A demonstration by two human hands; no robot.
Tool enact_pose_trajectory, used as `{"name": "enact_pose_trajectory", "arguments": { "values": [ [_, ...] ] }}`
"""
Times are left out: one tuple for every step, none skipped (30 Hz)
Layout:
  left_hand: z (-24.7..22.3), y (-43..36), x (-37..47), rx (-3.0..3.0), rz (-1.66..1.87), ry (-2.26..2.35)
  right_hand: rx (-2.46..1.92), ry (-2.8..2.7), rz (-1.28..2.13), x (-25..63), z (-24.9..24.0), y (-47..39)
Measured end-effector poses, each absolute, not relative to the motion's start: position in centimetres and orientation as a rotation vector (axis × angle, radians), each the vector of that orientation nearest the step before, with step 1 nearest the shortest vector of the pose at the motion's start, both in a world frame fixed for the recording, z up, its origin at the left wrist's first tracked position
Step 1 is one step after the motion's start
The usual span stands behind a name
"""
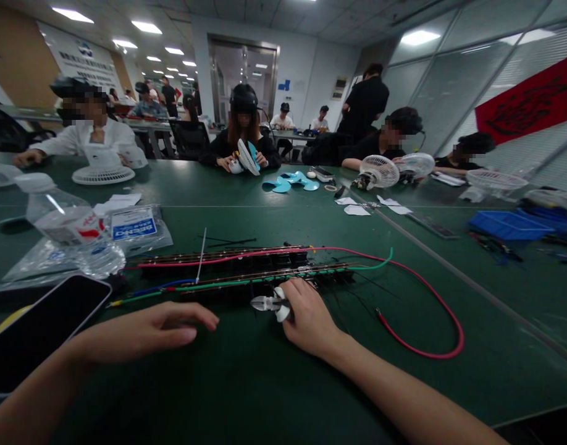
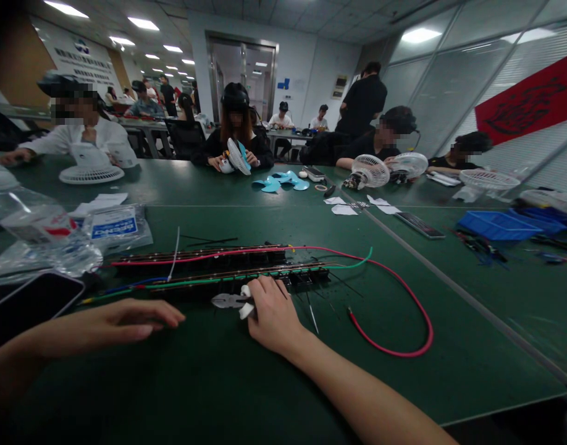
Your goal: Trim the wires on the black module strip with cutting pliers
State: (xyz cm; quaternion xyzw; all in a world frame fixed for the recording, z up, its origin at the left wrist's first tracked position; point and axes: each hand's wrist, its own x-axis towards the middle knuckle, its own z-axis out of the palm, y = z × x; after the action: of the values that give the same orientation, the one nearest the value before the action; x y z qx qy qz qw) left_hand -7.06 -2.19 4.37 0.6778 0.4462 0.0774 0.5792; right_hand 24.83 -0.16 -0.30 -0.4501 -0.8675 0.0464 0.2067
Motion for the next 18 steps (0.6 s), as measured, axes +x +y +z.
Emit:
{"name": "enact_pose_trajectory", "arguments": {
  "values": [
    [5.0,-2.0,-7.0,1.622,0.289,1.057,-1.254,-2.420,0.134,24.8,-0.3,-0.2],
    [5.5,-1.9,-7.1,1.630,0.340,1.061,-1.256,-2.423,0.140,24.8,-0.3,-0.2],
    [5.8,-1.9,-7.3,1.621,0.337,1.056,-1.259,-2.424,0.146,24.8,-0.3,-0.1],
    [5.8,-2.0,-7.7,1.593,0.268,1.046,-1.262,-2.422,0.150,24.8,-0.3,-0.1],
    [5.6,-2.2,-8.2,1.553,0.147,1.037,-1.262,-2.419,0.154,24.8,-0.3,-0.1],
    [5.0,-2.5,-8.8,1.495,0.016,1.061,-1.260,-2.418,0.157,24.8,-0.3,-0.1],
    [4.3,-2.8,-9.4,1.405,-0.122,1.115,-1.257,-2.416,0.159,24.7,-0.3,-0.1],
    [3.4,-3.1,-10.0,1.335,-0.219,1.178,-1.255,-2.415,0.160,24.7,-0.3,-0.1],
    [2.5,-3.4,-10.4,1.288,-0.288,1.208,-1.252,-2.416,0.161,24.7,-0.3,-0.1],
    [1.8,-3.5,-10.7,1.267,-0.315,1.220,-1.251,-2.417,0.163,24.7,-0.3,-0.1],
    [1.3,-3.5,-10.8,1.261,-0.324,1.233,-1.251,-2.417,0.163,24.7,-0.3,-0.1],
    [1.1,-3.4,-10.8,1.275,-0.315,1.237,-1.251,-2.417,0.162,24.7,-0.3,-0.1],
    [1.3,-3.2,-10.6,1.321,-0.265,1.261,-1.249,-2.417,0.159,24.7,-0.3,-0.1],
    [1.7,-2.8,-10.3,1.400,-0.144,1.278,-1.247,-2.418,0.155,24.7,-0.3,-0.1],
    [2.5,-2.5,-10.0,1.515,0.007,1.265,-1.245,-2.417,0.149,24.7,-0.4,-0.1],
    [3.3,-2.1,-9.7,1.620,0.162,1.254,-1.244,-2.417,0.144,24.7,-0.4,-0.1],
    [4.0,-1.8,-9.6,1.680,0.290,1.254,-1.244,-2.417,0.140,24.7,-0.4,-0.1],
    [4.7,-1.7,-9.5,1.687,0.330,1.240,-1.246,-2.416,0.139,24.8,-0.4,-0.1]
  ]
}}
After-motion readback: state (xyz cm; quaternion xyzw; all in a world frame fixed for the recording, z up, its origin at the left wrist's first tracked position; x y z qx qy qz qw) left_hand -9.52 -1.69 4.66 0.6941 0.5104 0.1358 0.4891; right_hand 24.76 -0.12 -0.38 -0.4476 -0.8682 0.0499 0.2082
